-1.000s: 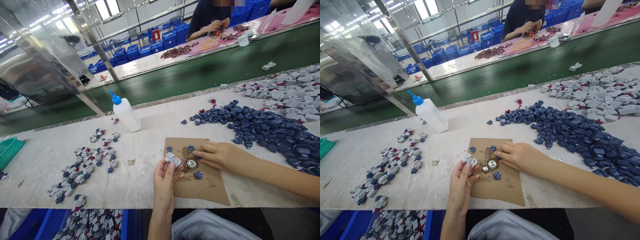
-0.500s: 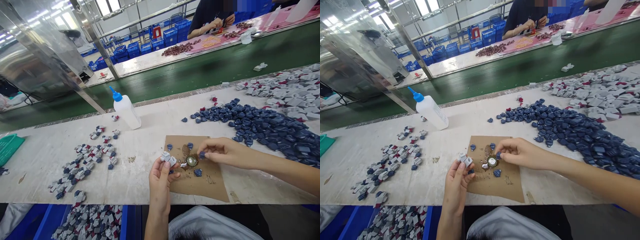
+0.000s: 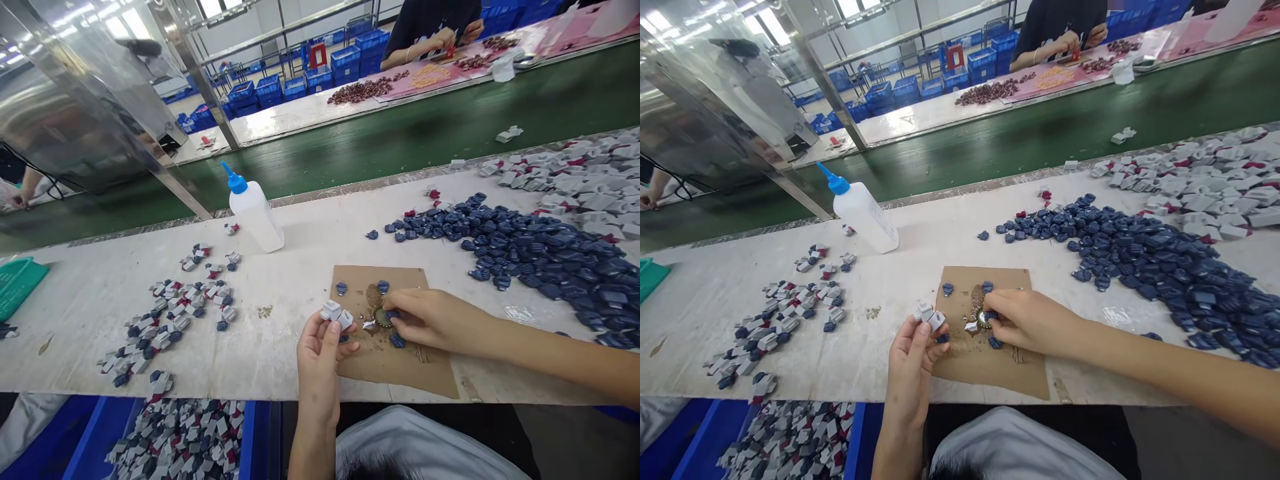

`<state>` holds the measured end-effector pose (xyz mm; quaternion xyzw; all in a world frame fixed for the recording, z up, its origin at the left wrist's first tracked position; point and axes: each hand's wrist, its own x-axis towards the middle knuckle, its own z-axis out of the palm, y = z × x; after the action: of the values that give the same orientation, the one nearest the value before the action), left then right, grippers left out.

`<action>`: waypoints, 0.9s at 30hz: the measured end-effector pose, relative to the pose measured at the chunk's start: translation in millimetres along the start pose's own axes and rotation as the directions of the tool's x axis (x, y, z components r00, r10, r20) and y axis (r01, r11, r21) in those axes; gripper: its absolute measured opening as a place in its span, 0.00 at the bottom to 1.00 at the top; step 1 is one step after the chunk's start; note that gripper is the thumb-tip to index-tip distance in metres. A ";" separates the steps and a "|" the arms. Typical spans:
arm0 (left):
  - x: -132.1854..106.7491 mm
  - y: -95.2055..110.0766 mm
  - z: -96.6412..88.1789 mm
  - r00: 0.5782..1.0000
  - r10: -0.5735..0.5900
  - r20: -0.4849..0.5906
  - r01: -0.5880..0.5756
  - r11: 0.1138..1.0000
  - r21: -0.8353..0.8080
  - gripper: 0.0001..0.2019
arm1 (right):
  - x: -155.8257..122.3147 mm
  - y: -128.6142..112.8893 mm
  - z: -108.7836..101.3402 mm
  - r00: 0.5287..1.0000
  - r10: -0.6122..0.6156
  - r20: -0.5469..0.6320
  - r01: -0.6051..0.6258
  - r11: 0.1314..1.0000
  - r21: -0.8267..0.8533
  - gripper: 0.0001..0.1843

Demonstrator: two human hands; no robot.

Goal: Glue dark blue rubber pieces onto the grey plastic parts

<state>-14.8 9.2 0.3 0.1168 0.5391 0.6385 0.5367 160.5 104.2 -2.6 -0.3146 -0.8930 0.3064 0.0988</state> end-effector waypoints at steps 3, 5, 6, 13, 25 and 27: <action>-0.5 -2.3 -0.2 1.000 0.009 0.004 -0.009 1.000 0.014 0.15 | 1.7 -0.5 -1.3 0.999 0.035 0.016 -0.037 0.992 0.121 0.06; -1.9 -4.3 1.5 1.000 -0.005 0.020 0.004 1.000 0.024 0.16 | 2.6 -4.2 -4.1 0.991 0.137 0.000 -0.129 0.929 0.347 0.08; -3.0 -5.3 2.9 0.999 -0.012 0.032 0.011 0.999 0.031 0.17 | 3.1 -7.6 -6.0 0.979 0.205 -0.002 -0.180 0.863 0.472 0.10; -11.6 -8.2 13.3 0.996 0.010 0.086 -0.012 1.000 0.020 0.15 | 5.2 -39.1 -15.7 0.915 0.367 0.167 -0.332 0.450 0.829 0.23; -18.1 -5.2 16.0 0.990 0.089 0.112 -0.096 0.993 0.064 0.11 | -0.1 -33.0 -13.0 0.941 0.208 0.268 -0.338 0.508 0.792 0.20; -19.0 -6.5 14.0 0.987 0.116 0.108 -0.127 0.987 0.101 0.10 | -1.9 -30.9 -10.6 0.943 0.195 0.271 -0.333 0.491 0.805 0.19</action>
<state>6.5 0.7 8.7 0.2106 0.5364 0.6333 0.5166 150.4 89.2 24.7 -0.3384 -0.5798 0.7305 0.1253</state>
